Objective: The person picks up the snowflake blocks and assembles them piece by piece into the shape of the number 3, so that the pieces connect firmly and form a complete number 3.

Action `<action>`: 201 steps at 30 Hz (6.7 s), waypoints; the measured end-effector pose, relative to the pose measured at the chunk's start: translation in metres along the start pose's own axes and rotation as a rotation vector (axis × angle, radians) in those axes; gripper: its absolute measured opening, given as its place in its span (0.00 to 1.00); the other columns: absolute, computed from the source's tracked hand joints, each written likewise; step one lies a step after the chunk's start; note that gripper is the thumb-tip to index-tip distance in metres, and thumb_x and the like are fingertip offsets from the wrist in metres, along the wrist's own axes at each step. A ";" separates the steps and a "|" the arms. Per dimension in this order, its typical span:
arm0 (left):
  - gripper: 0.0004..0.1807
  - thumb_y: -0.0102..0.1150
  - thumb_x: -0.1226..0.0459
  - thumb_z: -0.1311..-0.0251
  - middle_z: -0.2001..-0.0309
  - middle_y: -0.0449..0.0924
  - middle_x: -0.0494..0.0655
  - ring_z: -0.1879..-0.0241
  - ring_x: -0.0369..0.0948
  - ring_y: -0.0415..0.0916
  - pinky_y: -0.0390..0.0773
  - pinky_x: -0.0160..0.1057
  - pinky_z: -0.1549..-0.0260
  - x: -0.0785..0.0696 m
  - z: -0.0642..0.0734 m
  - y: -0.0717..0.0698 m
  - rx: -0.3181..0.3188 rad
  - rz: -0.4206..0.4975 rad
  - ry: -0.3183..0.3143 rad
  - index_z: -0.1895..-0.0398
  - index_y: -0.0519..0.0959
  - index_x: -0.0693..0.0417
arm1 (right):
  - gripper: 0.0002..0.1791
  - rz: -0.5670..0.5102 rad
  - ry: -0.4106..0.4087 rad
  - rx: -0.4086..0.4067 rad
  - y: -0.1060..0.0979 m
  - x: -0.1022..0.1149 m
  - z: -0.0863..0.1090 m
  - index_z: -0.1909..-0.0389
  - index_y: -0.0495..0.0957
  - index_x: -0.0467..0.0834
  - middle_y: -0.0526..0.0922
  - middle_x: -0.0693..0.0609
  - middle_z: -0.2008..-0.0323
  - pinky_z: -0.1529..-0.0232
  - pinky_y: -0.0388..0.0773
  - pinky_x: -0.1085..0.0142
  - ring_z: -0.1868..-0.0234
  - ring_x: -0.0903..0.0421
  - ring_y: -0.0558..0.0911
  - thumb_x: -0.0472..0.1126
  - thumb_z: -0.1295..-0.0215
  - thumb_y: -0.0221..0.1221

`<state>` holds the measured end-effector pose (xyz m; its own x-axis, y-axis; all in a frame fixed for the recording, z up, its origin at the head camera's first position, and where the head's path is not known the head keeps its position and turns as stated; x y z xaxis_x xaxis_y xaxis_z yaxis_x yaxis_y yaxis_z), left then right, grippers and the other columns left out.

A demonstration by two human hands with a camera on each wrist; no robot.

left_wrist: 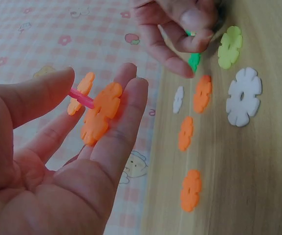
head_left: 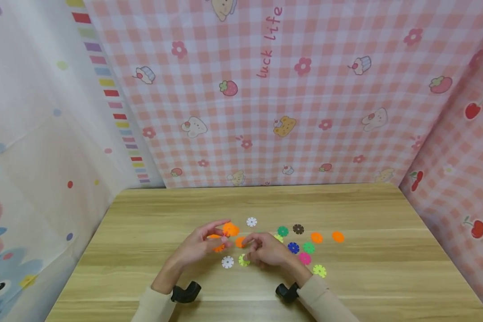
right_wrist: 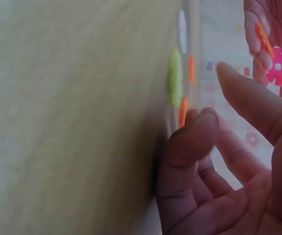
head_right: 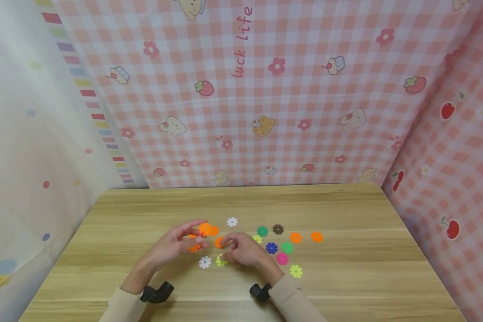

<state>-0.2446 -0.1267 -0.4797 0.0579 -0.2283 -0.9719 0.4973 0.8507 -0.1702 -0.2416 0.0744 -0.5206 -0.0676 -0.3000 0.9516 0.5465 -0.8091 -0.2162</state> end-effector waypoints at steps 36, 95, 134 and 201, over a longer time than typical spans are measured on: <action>0.26 0.61 0.58 0.33 0.46 0.78 0.60 0.51 0.46 0.77 0.76 0.42 0.52 0.003 -0.003 0.004 -0.006 -0.110 0.008 0.32 0.72 0.45 | 0.12 0.210 -0.023 -0.028 0.003 -0.001 0.002 0.64 0.79 0.40 0.71 0.54 0.78 0.81 0.67 0.72 0.80 0.60 0.69 0.27 0.48 0.69; 0.26 0.61 0.59 0.33 0.47 0.81 0.54 0.54 0.47 0.83 0.82 0.35 0.57 -0.024 -0.009 0.044 0.124 -0.009 0.072 0.32 0.72 0.54 | 0.06 0.261 -0.401 -0.356 -0.041 0.051 0.057 0.62 0.83 0.44 0.87 0.45 0.66 0.64 0.83 0.68 0.67 0.52 0.85 0.32 0.36 0.64; 0.26 0.63 0.59 0.35 0.47 0.82 0.54 0.48 0.60 0.80 0.82 0.37 0.54 -0.017 -0.008 0.036 0.101 0.011 0.080 0.35 0.74 0.54 | 0.07 0.303 -0.514 -0.410 -0.024 0.063 0.056 0.62 0.84 0.36 0.87 0.46 0.67 0.64 0.84 0.64 0.69 0.50 0.86 0.26 0.40 0.65; 0.27 0.47 0.72 0.36 0.43 0.73 0.64 0.49 0.53 0.75 0.77 0.41 0.52 0.003 0.005 -0.019 -0.141 0.086 -0.074 0.31 0.67 0.58 | 0.16 0.348 -0.099 -0.065 0.037 0.018 -0.021 0.68 0.78 0.43 0.68 0.58 0.84 0.79 0.61 0.72 0.82 0.63 0.66 0.29 0.54 0.74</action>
<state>-0.2491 -0.1455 -0.4781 0.1611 -0.1817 -0.9701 0.3617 0.9254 -0.1132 -0.2397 0.0285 -0.5156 0.1957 -0.5157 0.8341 0.4679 -0.6984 -0.5415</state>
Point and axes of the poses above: each hand's wrist, its own z-axis away from the middle knuckle, its own y-axis out of the palm, x = y × z, the point moved 5 cm from there along -z, towards the middle knuckle
